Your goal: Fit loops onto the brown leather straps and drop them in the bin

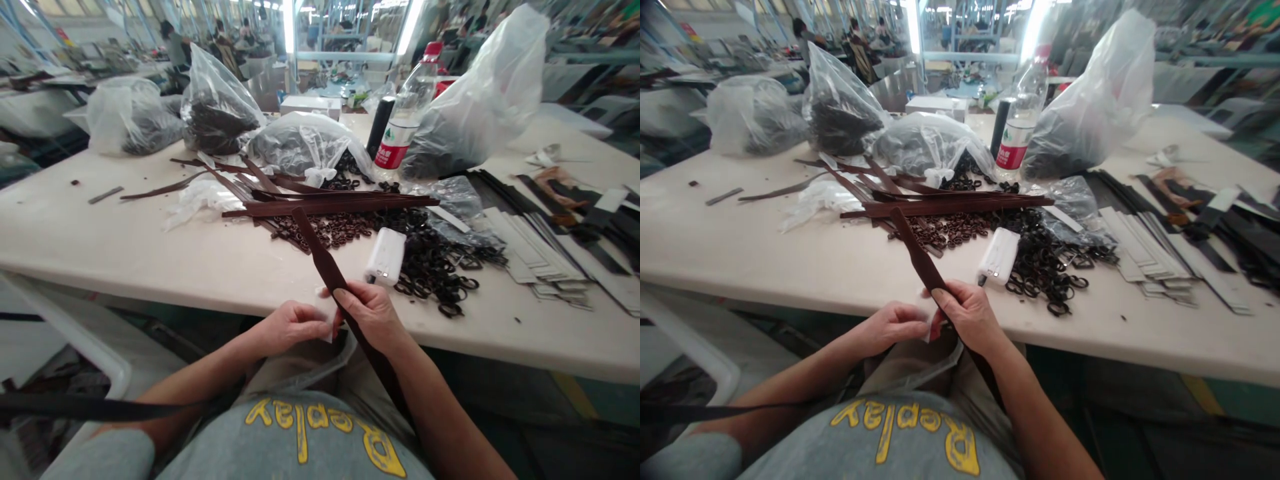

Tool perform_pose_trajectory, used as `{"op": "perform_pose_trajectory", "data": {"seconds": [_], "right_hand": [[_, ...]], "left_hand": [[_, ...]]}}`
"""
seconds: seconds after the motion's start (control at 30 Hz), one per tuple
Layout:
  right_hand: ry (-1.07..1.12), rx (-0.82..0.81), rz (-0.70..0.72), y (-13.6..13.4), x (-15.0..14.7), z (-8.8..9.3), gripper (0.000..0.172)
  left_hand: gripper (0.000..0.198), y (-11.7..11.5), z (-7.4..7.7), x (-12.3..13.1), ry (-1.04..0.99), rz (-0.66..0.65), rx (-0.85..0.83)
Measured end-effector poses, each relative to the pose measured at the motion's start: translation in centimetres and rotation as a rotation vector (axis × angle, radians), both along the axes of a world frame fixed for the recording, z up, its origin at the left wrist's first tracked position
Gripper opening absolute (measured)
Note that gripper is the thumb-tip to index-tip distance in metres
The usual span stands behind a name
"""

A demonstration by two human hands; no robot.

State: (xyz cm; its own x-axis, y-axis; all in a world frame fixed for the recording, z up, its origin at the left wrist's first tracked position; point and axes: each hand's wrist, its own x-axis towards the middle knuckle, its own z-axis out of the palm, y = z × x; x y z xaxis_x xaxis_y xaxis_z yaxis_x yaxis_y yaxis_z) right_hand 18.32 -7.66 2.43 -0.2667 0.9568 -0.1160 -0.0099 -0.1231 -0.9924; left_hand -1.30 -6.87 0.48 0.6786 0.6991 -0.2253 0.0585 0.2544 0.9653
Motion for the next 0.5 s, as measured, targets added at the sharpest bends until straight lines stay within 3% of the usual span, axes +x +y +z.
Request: {"op": "perform_pose_trajectory", "data": {"seconds": [0.1,0.27,0.4,0.5], "right_hand": [[-0.018,0.028,-0.06,0.0,0.3,0.2,0.046],[-0.056,0.087,-0.23,-1.1,3.0,0.9,0.037],[-0.087,0.052,-0.399,-3.4,4.8,1.5,0.035],[-0.289,0.107,-0.414,-5.8,5.2,1.3,0.037]], "left_hand": [[0.034,0.2,0.0,1.0,-0.073,0.085,-0.134],[0.039,1.5,0.0,2.4,-0.299,0.356,-0.323],[0.039,3.0,0.3,3.5,-0.476,0.519,-0.519],[0.027,3.9,0.8,4.2,-0.514,0.615,-0.631]]}}
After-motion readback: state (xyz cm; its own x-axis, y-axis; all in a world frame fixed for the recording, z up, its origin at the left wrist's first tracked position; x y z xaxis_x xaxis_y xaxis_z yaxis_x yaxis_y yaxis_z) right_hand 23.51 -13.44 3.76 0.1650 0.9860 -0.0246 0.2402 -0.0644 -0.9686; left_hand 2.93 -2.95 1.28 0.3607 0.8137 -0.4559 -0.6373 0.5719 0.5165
